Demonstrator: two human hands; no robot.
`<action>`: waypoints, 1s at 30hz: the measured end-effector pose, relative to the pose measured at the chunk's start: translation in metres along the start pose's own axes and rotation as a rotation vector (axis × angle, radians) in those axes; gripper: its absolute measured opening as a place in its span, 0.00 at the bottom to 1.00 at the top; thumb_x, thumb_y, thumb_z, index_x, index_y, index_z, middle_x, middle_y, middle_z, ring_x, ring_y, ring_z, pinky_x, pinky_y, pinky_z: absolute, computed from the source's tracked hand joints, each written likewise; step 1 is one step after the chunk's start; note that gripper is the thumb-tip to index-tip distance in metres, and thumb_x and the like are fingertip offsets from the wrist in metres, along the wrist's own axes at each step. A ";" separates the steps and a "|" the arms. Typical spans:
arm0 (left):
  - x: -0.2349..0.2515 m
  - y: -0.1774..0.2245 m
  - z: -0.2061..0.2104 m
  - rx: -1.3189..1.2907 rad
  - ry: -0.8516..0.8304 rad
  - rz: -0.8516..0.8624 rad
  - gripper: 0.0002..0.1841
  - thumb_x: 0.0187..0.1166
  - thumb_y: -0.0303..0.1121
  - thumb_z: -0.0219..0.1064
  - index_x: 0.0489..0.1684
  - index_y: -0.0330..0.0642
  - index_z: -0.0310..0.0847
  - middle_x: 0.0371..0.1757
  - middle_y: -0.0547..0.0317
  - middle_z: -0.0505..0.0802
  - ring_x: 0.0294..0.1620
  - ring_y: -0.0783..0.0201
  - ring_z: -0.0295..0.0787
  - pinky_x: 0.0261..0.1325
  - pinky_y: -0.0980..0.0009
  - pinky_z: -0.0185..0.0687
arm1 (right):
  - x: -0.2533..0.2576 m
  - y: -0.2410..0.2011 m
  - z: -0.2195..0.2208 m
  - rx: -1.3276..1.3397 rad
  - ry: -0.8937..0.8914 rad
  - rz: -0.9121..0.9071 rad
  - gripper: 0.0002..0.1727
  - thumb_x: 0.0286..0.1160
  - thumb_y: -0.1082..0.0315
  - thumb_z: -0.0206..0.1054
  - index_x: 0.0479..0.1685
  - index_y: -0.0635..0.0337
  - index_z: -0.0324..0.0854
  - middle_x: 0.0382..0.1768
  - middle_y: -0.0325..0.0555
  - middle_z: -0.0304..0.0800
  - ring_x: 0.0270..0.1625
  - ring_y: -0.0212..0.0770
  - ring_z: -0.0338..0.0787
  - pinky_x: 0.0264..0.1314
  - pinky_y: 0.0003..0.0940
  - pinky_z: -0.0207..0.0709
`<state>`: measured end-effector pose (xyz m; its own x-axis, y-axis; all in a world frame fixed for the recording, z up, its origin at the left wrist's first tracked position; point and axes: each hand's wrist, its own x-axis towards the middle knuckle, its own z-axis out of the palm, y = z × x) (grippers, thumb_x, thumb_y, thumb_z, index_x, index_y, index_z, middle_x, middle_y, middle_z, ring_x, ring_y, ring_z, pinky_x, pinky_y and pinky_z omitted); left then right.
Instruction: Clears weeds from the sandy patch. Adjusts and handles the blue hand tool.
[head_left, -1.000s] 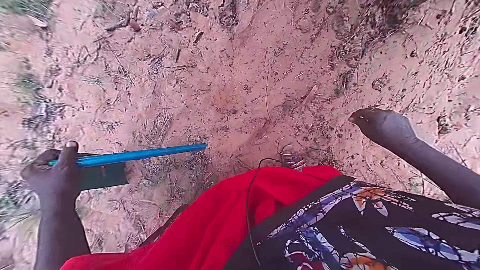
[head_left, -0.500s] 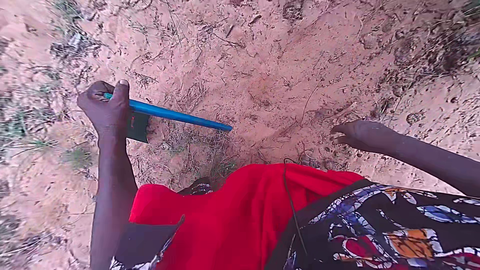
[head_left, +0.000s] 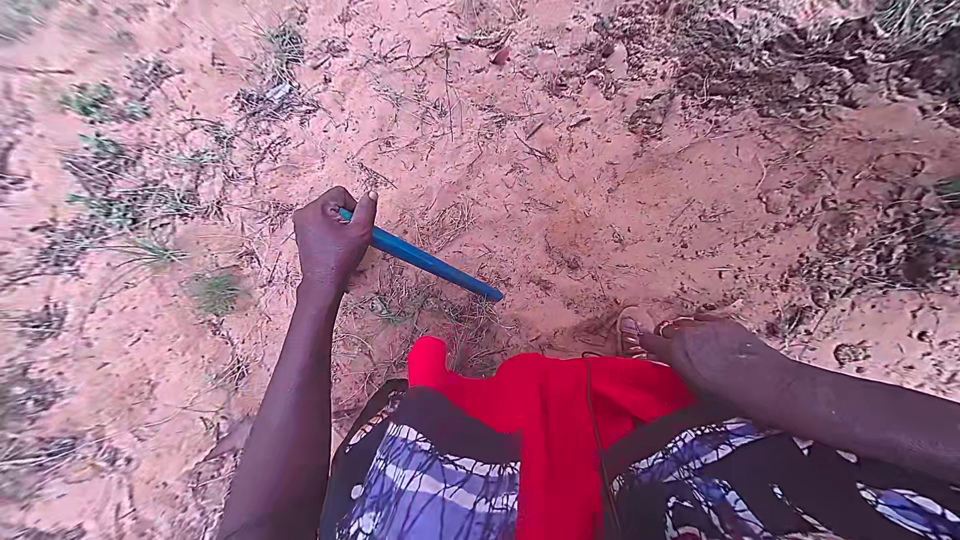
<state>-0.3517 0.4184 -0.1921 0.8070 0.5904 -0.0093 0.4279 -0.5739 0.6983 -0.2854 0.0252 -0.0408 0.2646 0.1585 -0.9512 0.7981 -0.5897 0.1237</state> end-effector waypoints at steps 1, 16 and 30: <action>0.000 0.002 -0.002 0.007 -0.031 -0.028 0.24 0.85 0.46 0.63 0.21 0.35 0.72 0.18 0.52 0.75 0.22 0.55 0.72 0.30 0.50 0.64 | 0.009 0.001 0.001 -0.005 0.015 -0.036 0.18 0.93 0.67 0.49 0.71 0.63 0.77 0.61 0.67 0.87 0.70 0.68 0.84 0.70 0.62 0.73; 0.013 0.223 -0.041 0.181 -0.137 0.308 0.24 0.88 0.41 0.60 0.11 0.56 0.63 0.12 0.76 0.69 0.12 0.83 0.63 0.17 0.80 0.57 | 0.138 0.037 -0.070 0.657 0.407 -0.786 0.52 0.67 0.50 0.82 0.91 0.58 0.58 0.82 0.60 0.74 0.82 0.58 0.76 0.81 0.60 0.68; 0.074 0.171 0.155 -0.566 0.122 -0.266 0.17 0.89 0.34 0.61 0.23 0.43 0.69 0.23 0.64 0.86 0.27 0.68 0.89 0.41 0.67 0.89 | 0.218 0.184 -0.082 0.618 0.593 -0.400 0.22 0.79 0.51 0.74 0.54 0.61 0.80 0.34 0.57 0.84 0.39 0.59 0.86 0.42 0.63 0.76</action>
<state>-0.1561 0.2759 -0.1849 0.6365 0.7509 -0.1763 0.2994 -0.0299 0.9537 -0.0360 0.0161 -0.2022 0.4011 0.7165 -0.5708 0.5060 -0.6927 -0.5139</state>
